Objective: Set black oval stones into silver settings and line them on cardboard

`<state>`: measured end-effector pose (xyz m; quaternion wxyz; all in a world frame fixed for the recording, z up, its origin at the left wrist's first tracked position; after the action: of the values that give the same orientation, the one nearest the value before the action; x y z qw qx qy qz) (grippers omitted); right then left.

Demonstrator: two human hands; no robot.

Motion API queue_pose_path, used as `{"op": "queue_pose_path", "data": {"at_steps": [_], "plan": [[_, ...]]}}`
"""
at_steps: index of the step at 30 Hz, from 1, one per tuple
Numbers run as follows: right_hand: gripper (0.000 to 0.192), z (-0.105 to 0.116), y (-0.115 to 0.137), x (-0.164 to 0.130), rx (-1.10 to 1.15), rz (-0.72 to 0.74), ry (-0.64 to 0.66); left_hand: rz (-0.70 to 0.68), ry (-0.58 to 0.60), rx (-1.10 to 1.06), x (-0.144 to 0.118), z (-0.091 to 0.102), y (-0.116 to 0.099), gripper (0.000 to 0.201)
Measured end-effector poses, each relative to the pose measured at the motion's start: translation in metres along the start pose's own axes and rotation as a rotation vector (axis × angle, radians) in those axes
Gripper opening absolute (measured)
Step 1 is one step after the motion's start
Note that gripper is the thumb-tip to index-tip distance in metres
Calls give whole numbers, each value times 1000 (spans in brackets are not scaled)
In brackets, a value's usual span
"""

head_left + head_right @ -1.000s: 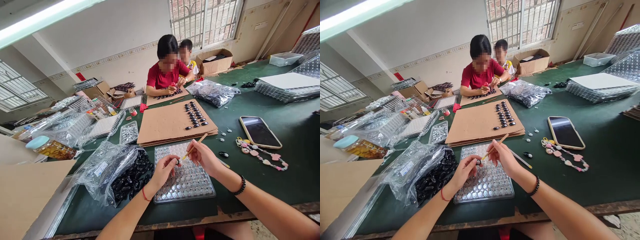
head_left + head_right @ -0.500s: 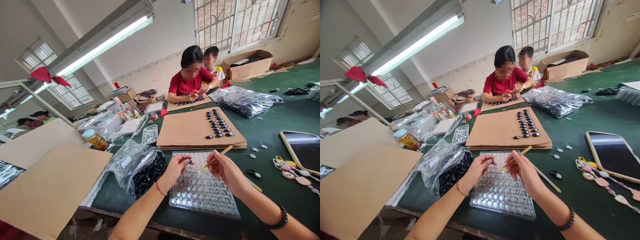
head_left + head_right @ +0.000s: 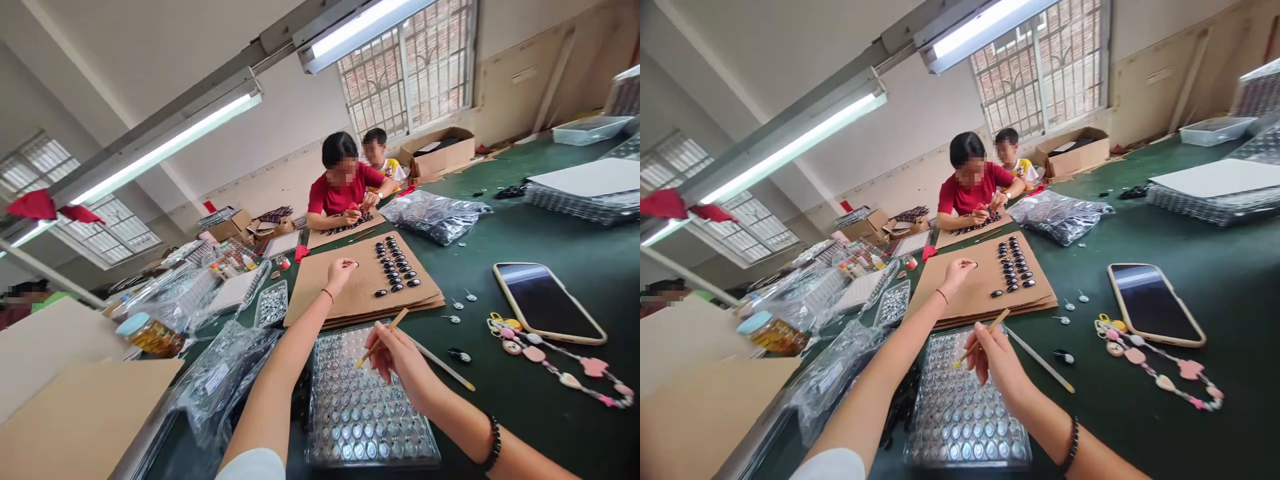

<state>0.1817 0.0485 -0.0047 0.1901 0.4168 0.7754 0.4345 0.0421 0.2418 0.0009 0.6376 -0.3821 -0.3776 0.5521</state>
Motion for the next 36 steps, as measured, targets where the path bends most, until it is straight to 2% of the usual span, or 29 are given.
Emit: {"op": "queue_pose_path", "data": {"at_steps": [3,6,9,12,21,26,30,33,36], "plan": [[47,1,-1,4,15,3,-6,-10,70,79,33,-21,2,11],[47,1,-3,7,40,-9,-7,-11,153,131,42,-40,7,12],[47,0,-3,8,68,-20,-3,-19,215,177,31,-49,12,13],[46,-1,-2,8,79,-26,5,-26,240,234,13,-50,14,15],[44,-3,-6,4,31,-32,5,16,237,252,-18,-51,3,13],[42,-1,-8,0,9,-28,-24,94,185,83,-28,-53,2,11],[43,5,-4,1,-2,10,-45,171,135,-181,-41,-41,-1,8],[41,10,2,0,-11,49,-79,222,161,-404,-72,-23,-4,7],[40,14,6,0,-24,60,-110,230,209,-570,-118,-3,-4,24]]}}
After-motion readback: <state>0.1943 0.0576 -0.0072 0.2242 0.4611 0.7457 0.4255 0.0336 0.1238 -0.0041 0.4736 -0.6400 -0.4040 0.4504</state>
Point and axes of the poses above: each hand's wrist, its own x-axis towards the middle knuckle, its own z-axis out of the back of the hand, y = z × x, the point moved 2 cm from there along x, towards the middle knuckle, and after that the axes turned 14 degrees about y, right-handed, at the moved point
